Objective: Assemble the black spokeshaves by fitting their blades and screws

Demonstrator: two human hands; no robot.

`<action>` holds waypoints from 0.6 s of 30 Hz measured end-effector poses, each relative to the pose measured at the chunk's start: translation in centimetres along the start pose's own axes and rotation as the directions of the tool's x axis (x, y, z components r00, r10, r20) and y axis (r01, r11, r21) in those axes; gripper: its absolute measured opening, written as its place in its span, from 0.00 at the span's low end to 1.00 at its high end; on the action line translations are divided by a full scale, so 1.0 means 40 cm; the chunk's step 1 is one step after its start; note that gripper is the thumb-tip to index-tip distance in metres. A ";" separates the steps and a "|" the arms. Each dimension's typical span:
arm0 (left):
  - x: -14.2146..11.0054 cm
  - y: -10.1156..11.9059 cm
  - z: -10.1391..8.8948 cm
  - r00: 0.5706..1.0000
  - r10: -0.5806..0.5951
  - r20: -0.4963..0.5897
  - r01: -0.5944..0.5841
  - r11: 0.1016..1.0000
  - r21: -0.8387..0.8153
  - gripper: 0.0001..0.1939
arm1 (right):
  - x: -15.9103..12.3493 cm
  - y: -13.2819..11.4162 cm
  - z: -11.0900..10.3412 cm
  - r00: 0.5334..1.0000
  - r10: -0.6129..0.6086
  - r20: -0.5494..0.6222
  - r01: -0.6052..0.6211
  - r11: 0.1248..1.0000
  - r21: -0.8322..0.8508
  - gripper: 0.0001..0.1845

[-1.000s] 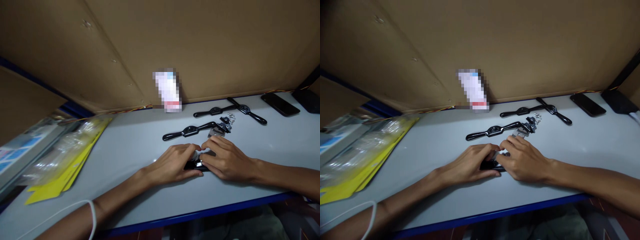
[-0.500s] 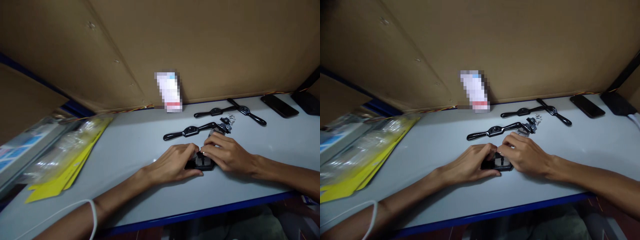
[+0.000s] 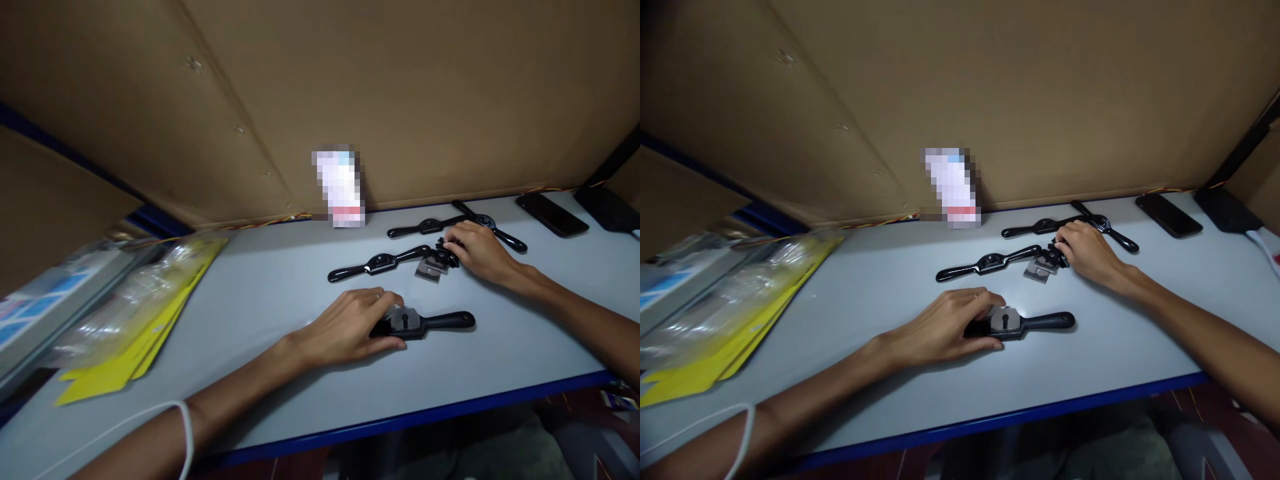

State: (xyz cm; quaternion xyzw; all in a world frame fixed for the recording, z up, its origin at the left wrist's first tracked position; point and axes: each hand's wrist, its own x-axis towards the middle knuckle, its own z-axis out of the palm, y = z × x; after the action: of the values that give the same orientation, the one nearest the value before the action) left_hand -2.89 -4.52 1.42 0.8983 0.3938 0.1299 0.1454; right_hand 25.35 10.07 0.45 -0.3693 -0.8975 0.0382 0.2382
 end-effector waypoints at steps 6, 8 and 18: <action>0.000 -0.005 0.003 0.998 0.056 -0.022 -0.056 0.998 0.014 0.19 | -0.001 -0.014 0.005 0.998 -0.055 0.013 0.055 0.997 -0.050 0.12; -0.001 -0.007 0.003 0.998 0.055 -0.024 -0.055 0.998 0.016 0.20 | 0.001 -0.008 0.003 1.000 -0.026 -0.009 0.026 0.999 -0.019 0.11; -0.001 -0.006 0.006 0.998 0.054 -0.026 -0.054 0.999 0.006 0.19 | 0.000 -0.029 -0.026 0.987 0.075 -0.140 -0.091 0.989 -0.116 0.11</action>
State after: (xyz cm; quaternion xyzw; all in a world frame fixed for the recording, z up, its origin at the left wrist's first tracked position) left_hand -2.99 -4.43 1.12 0.9071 0.3718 0.1444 0.1344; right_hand 25.07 9.12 1.65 -0.4220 -0.8637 -0.0318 0.2736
